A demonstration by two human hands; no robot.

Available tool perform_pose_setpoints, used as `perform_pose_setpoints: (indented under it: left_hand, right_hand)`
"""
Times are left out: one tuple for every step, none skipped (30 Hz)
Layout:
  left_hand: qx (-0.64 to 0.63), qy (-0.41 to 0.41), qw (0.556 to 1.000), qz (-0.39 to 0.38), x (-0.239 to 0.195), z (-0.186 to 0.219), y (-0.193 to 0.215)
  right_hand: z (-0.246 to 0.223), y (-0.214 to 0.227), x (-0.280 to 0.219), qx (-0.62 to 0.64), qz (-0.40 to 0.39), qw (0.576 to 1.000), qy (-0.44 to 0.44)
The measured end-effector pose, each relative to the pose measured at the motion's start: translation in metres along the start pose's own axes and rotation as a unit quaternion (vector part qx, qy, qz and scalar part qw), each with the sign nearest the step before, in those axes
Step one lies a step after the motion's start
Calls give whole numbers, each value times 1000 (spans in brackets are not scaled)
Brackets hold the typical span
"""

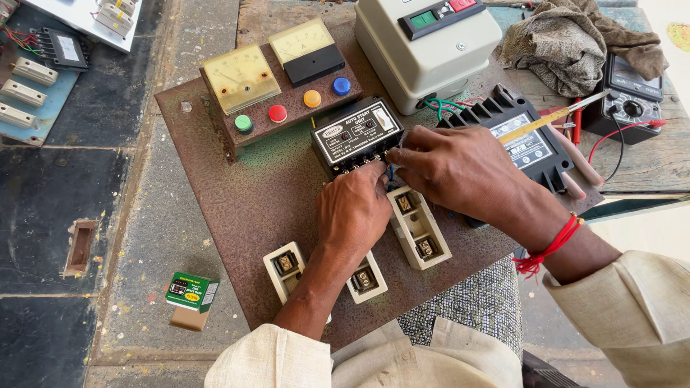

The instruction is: The person connects wires to an electrical module using pliers to strip insulation and a screwdriver to tighten terminal screws.

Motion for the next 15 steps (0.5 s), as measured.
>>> perform_pose_setpoints:
  left_hand:
    - [-3,5,1000,-1,0,0,0]
    - [-7,-4,1000,8,-1,0,2]
    - [-10,-13,1000,16,-1,1,3]
    - [-14,-22,999,25,-2,1,3]
    - [-16,-18,999,23,-2,0,3]
    - [-18,-15,999,21,-1,-1,1]
    - [-21,-12,1000,18,-2,-1,0]
    - [-20,-16,1000,17,-2,-1,0]
    - [-20,-20,999,15,-2,-1,-1]
    - [-20,-25,999,13,-2,-1,-1]
    - [-19,-24,999,13,-2,0,-2]
    - [-17,-22,1000,14,-1,-1,-1]
    - [-15,-20,1000,15,-1,-2,-1]
    - [-18,-24,999,20,-1,-1,0]
    - [-21,-29,999,24,-1,-1,0]
  right_hand:
    - [-2,-2,-1,-21,12,1000,20]
    - [-5,-5,-2,-42,24,998,42]
    - [-9,-6,-3,-63,36,995,63]
    - [-9,-7,-3,-61,41,995,74]
    - [-9,-8,-3,-60,45,994,85]
    - [-10,-8,-3,-58,50,993,95]
    - [-5,-12,0,-34,25,996,80]
    - [0,-15,3,-10,0,998,62]
    - [5,-19,5,14,-25,999,44]
    - [11,-24,8,39,-60,997,3]
    - [17,-31,11,64,-94,993,-37]
    - [22,-36,15,89,-127,985,-76]
    - [27,-44,16,89,-177,973,-120]
    - [32,-50,18,90,-226,957,-161]
    - [37,-56,17,89,-274,936,-202]
Point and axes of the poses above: each hand's wrist, its own x-axis towards the middle knuckle, its own y-axis out of the back of the hand, z = x × y, the point moved 7 cm from there along x, towards the middle knuckle, and after that the axes turned 8 degrees about -z, right-handed, at the moved point
